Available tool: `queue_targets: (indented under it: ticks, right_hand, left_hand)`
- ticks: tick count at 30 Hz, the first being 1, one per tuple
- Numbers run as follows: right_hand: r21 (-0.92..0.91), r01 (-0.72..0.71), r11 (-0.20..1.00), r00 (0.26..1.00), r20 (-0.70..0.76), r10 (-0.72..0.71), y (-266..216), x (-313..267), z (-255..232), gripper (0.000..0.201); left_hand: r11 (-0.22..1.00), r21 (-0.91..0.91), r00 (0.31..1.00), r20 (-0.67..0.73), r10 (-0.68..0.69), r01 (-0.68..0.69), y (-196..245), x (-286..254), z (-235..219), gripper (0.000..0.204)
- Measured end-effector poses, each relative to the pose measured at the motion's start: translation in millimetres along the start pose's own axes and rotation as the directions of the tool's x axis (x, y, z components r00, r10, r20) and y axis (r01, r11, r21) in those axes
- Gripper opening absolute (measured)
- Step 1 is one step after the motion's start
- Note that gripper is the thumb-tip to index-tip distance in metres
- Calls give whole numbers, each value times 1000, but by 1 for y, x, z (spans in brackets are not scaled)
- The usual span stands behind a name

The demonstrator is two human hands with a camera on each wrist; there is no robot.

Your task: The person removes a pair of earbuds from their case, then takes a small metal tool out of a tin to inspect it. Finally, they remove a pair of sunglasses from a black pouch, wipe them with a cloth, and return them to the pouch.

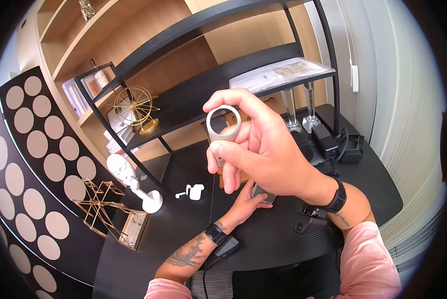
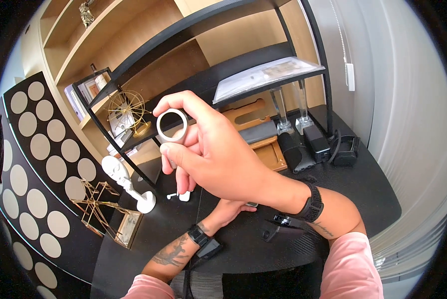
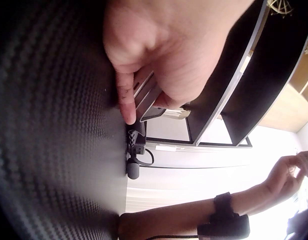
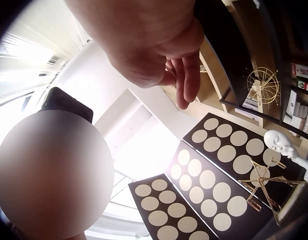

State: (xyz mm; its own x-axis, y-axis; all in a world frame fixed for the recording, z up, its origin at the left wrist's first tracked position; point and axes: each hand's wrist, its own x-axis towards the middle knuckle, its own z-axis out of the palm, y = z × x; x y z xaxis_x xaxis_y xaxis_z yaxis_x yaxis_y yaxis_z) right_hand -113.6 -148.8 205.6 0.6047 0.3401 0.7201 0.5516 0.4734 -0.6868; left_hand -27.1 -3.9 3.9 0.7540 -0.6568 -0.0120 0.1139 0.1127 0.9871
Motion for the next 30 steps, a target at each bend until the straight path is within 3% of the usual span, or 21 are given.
queue_targets:
  ticks: [9,16,30]
  right_hand:
    - [44,-56,997,998,-32,57,-3,1,-1,44]
    - [19,-43,999,998,37,42,-3,1,-3,56]
    - [57,-79,995,993,90,73,-2,2,-2,55]
  left_hand:
    - [1000,7,1000,-16,0,0,0,0,1,55]
    - [1000,9,1000,-5,12,-12,1,-1,2,54]
    - [1000,5,1000,-14,-2,2,0,0,0,54]
